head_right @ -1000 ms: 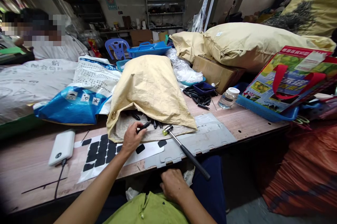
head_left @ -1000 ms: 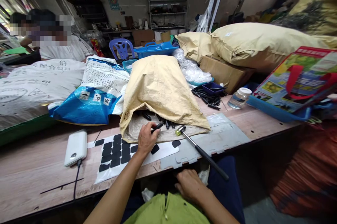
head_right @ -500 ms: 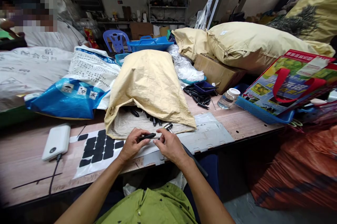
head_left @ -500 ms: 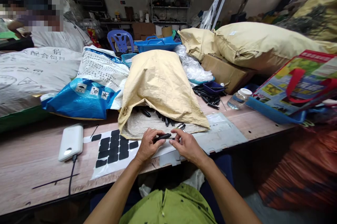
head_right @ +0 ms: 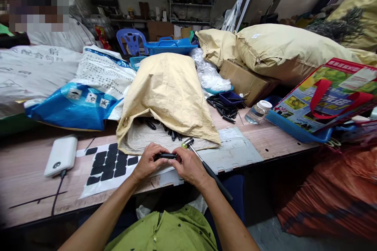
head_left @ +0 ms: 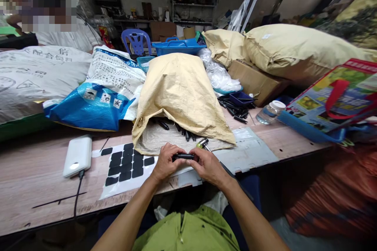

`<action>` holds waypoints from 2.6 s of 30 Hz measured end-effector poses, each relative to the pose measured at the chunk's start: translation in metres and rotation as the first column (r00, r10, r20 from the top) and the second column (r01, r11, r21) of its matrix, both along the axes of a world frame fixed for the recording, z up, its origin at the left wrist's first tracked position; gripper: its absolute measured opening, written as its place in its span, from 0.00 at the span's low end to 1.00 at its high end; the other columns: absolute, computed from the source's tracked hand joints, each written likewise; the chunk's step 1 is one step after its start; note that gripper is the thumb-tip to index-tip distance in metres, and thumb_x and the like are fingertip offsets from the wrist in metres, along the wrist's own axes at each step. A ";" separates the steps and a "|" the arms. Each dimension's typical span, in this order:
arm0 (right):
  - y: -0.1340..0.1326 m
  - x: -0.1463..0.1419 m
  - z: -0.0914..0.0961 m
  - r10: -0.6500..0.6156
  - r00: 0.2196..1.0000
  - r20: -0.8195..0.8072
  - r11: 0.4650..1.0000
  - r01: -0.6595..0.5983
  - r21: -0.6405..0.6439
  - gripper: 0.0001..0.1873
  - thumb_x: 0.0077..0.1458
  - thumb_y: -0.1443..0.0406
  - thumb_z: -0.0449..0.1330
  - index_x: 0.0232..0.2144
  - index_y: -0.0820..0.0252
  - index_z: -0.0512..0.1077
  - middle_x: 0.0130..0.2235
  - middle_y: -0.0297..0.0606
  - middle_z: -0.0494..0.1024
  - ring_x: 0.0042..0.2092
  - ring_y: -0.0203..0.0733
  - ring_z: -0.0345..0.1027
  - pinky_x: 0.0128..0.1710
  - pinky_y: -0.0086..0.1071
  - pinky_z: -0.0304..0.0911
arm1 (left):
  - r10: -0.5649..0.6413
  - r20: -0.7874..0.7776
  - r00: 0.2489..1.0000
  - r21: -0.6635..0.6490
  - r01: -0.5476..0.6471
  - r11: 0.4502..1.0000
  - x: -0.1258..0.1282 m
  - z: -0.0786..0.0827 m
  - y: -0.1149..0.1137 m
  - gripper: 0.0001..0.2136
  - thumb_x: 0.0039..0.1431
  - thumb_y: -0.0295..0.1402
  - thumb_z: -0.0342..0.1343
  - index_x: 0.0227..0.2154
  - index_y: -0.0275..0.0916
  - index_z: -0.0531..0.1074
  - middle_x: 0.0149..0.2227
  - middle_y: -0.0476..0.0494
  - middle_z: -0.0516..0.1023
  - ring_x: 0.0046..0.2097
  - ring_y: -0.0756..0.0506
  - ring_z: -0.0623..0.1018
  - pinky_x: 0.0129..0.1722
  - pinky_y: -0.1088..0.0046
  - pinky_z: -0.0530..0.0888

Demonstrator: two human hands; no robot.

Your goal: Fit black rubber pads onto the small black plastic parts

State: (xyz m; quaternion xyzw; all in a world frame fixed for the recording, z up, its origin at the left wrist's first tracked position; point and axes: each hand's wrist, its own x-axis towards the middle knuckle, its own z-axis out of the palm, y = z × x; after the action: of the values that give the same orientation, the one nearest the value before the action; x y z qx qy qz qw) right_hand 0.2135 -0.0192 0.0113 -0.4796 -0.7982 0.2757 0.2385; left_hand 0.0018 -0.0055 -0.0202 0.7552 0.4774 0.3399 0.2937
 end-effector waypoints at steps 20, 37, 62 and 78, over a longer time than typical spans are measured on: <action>0.008 -0.023 0.002 -0.026 0.902 0.430 0.991 -0.035 0.132 0.10 0.67 0.61 0.55 0.35 0.60 0.72 0.36 0.40 0.77 0.38 0.42 0.68 0.37 0.32 0.52 | 0.036 0.011 0.999 -0.034 -0.035 0.999 -0.004 -0.008 0.002 0.05 0.57 0.32 0.62 0.34 0.45 0.83 0.32 0.45 0.81 0.43 0.40 0.72 0.49 0.60 0.67; 0.006 0.008 0.010 0.220 0.975 0.043 0.975 -0.218 -0.044 0.12 0.68 0.61 0.53 0.43 0.59 0.74 0.38 0.38 0.77 0.39 0.41 0.67 0.42 0.32 0.59 | -0.031 0.020 0.999 -0.033 0.031 0.999 -0.004 -0.005 0.000 0.09 0.57 0.33 0.61 0.40 0.49 0.83 0.37 0.47 0.83 0.46 0.40 0.72 0.55 0.57 0.63; 0.008 -0.004 0.001 0.053 0.978 -0.203 0.996 -0.066 -0.059 0.10 0.62 0.64 0.60 0.45 0.57 0.74 0.37 0.35 0.76 0.36 0.38 0.68 0.39 0.31 0.61 | -0.089 0.036 0.995 -0.089 0.092 0.992 -0.006 0.001 0.000 0.17 0.69 0.40 0.48 0.33 0.43 0.81 0.32 0.48 0.81 0.41 0.42 0.72 0.50 0.61 0.60; 0.006 0.000 -0.016 0.007 0.981 -0.192 0.998 -0.018 -0.056 0.10 0.61 0.65 0.62 0.45 0.56 0.77 0.39 0.36 0.79 0.37 0.40 0.69 0.39 0.32 0.62 | 0.003 0.024 1.000 -0.006 -0.003 1.000 -0.003 -0.003 -0.002 0.08 0.57 0.35 0.67 0.40 0.45 0.81 0.38 0.47 0.83 0.45 0.41 0.74 0.51 0.60 0.64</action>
State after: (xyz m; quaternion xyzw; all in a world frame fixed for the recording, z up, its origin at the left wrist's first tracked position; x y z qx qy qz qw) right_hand 0.2131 -0.0136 -0.0047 -0.4525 -0.7662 0.3448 0.2990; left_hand -0.0007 -0.0074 -0.0231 0.7496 0.4759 0.3478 0.3011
